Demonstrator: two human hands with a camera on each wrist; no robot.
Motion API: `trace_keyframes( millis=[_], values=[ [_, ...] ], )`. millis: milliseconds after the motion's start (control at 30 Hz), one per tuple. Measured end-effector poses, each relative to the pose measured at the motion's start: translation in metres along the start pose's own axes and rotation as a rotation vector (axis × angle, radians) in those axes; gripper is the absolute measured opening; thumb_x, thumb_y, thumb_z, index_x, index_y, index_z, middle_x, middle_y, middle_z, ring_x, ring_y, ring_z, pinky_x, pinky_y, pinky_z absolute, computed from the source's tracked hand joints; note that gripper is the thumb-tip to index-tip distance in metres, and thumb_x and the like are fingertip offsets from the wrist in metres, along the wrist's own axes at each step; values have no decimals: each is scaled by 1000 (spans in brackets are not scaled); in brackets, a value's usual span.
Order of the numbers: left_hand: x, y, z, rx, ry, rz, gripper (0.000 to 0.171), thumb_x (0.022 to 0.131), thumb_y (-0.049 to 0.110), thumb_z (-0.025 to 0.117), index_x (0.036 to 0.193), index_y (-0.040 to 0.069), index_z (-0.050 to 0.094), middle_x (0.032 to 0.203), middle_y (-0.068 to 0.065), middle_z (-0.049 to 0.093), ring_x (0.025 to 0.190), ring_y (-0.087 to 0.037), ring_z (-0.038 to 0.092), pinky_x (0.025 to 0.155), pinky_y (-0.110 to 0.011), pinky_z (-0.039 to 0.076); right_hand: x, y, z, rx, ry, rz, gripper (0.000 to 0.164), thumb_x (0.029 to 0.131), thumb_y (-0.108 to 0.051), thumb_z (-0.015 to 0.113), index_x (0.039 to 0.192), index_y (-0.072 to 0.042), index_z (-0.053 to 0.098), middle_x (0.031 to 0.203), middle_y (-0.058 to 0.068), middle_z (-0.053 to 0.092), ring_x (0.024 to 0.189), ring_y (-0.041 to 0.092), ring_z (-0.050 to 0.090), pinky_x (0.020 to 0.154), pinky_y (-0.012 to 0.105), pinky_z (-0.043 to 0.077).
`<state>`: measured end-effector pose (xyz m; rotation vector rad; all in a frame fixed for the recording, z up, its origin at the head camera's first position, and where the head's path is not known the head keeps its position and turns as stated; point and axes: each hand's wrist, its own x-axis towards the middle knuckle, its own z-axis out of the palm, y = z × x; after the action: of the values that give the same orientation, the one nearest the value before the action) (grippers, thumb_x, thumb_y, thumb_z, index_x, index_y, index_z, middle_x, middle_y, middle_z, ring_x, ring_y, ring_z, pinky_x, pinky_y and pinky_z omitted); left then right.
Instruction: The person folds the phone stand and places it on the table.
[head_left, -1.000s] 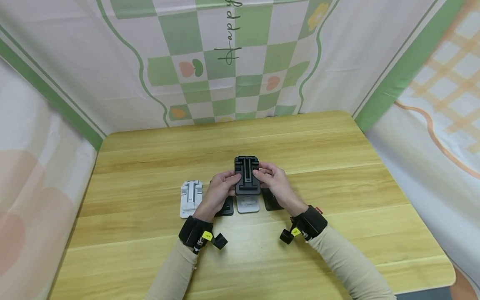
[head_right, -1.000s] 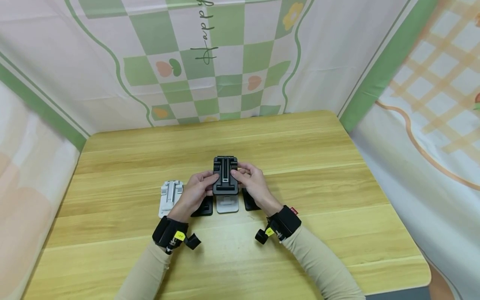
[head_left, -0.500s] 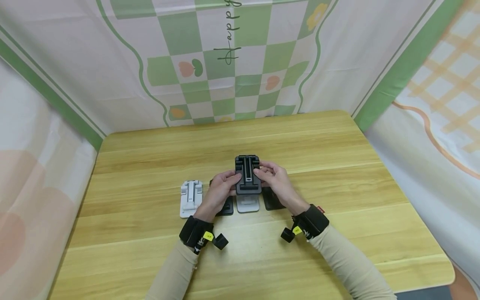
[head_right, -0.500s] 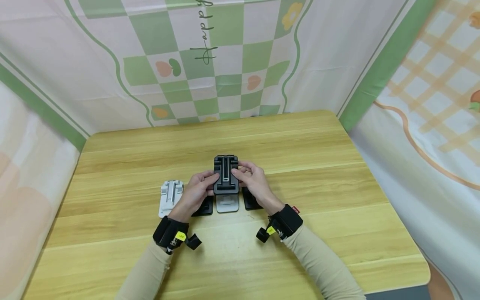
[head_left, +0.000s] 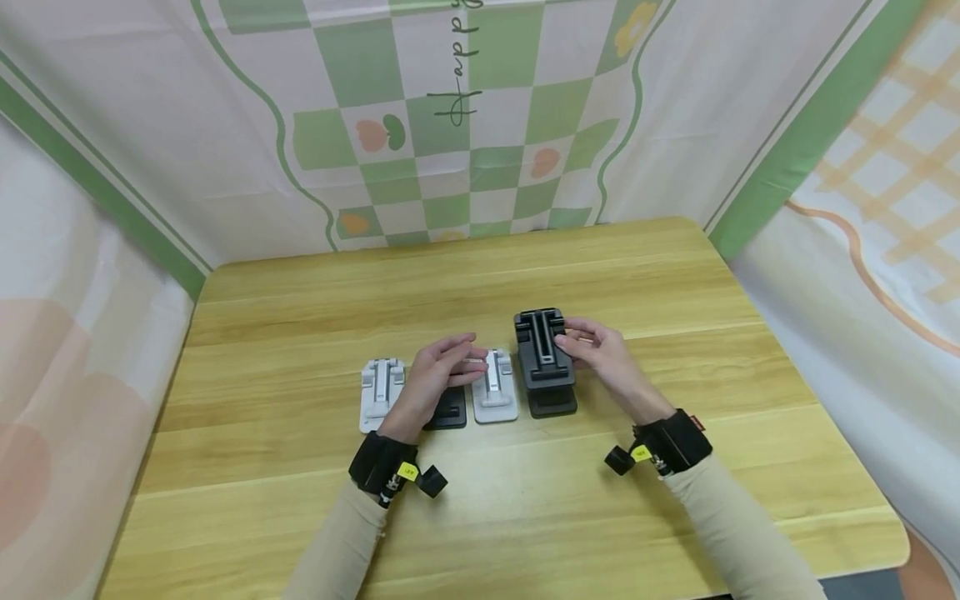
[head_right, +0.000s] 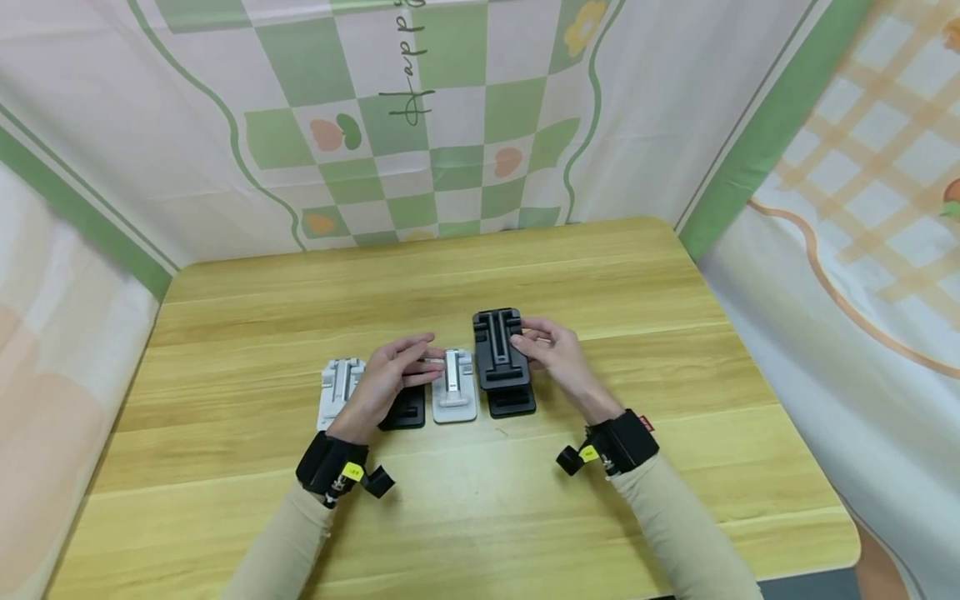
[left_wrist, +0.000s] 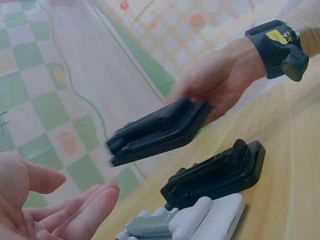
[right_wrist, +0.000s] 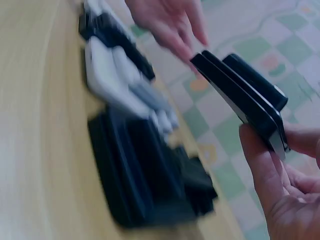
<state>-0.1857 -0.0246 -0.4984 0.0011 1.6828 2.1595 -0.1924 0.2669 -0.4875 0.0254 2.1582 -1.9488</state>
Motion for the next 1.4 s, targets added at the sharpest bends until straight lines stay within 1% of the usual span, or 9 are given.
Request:
trace_keyframes(
  millis=[200, 333, 433, 567, 700, 933, 1100, 1233, 1400],
  values=[
    [-2, 1, -6, 0, 5, -2, 45, 110, 19, 51, 151, -1, 48, 130, -26, 65, 96, -16, 75, 89, -30, 59, -9, 12, -37, -64, 5, -11, 58, 103, -20, 66, 147, 9, 43, 102, -8, 65, 88, 3, 65, 77, 22, 57],
    [-3, 0, -7, -4, 3, -10, 45, 110, 19, 50, 151, -1, 48, 129, -25, 66, 94, -14, 75, 89, -30, 59, -15, 22, -58, -123, 5, 12, 59, 104, -21, 63, 150, 10, 40, 105, -9, 64, 92, 1, 64, 79, 20, 56],
    [-3, -1, -9, -5, 6, -14, 45, 110, 19, 50, 150, -1, 48, 128, -24, 67, 93, -13, 75, 89, -29, 59, -19, 29, -71, -171, 5, 39, 63, 105, -21, 62, 152, 11, 36, 109, -8, 61, 95, 0, 63, 81, 20, 56],
    [-4, -1, -9, -1, 2, -7, 46, 110, 20, 51, 150, -1, 48, 127, -24, 68, 93, -13, 75, 89, -30, 59, -23, 37, -82, -197, 4, 64, 63, 105, -20, 62, 152, 12, 35, 110, -5, 59, 93, 0, 63, 80, 21, 57],
    [-4, -1, -9, 8, -8, -4, 46, 110, 20, 52, 150, -1, 48, 128, -24, 68, 93, -13, 74, 89, -30, 59, -24, 41, -86, -229, 1, 65, 62, 104, -21, 63, 150, 12, 38, 108, -3, 60, 91, 0, 64, 79, 22, 58],
    [-6, -3, -9, 21, -21, -8, 47, 110, 22, 53, 151, 0, 48, 129, -26, 66, 92, -11, 74, 88, -28, 59, -23, 42, -86, -289, 5, 86, 64, 104, -25, 63, 151, 12, 38, 114, 8, 60, 91, 1, 63, 79, 23, 58],
    [-8, -1, -9, 33, -20, -1, 47, 110, 22, 53, 151, 0, 49, 129, -26, 67, 93, -12, 74, 88, -29, 59, -23, 38, -81, -430, 29, 37, 61, 104, -25, 63, 147, 14, 43, 110, 16, 62, 83, 3, 61, 70, 22, 56],
    [-8, -2, -9, 35, -33, 5, 48, 110, 24, 53, 151, 0, 48, 130, -26, 66, 93, -13, 74, 88, -29, 60, -24, 35, -78, -556, 54, -18, 55, 104, -24, 63, 142, 14, 49, 104, 19, 65, 76, 6, 60, 64, 23, 53],
    [-8, -4, -10, 31, -33, 12, 48, 109, 24, 54, 150, -1, 49, 129, -26, 67, 91, -13, 74, 87, -28, 60, -25, 32, -75, -631, 73, -37, 50, 104, -23, 64, 138, 13, 53, 100, 18, 66, 71, 11, 60, 59, 25, 53]
  ],
)
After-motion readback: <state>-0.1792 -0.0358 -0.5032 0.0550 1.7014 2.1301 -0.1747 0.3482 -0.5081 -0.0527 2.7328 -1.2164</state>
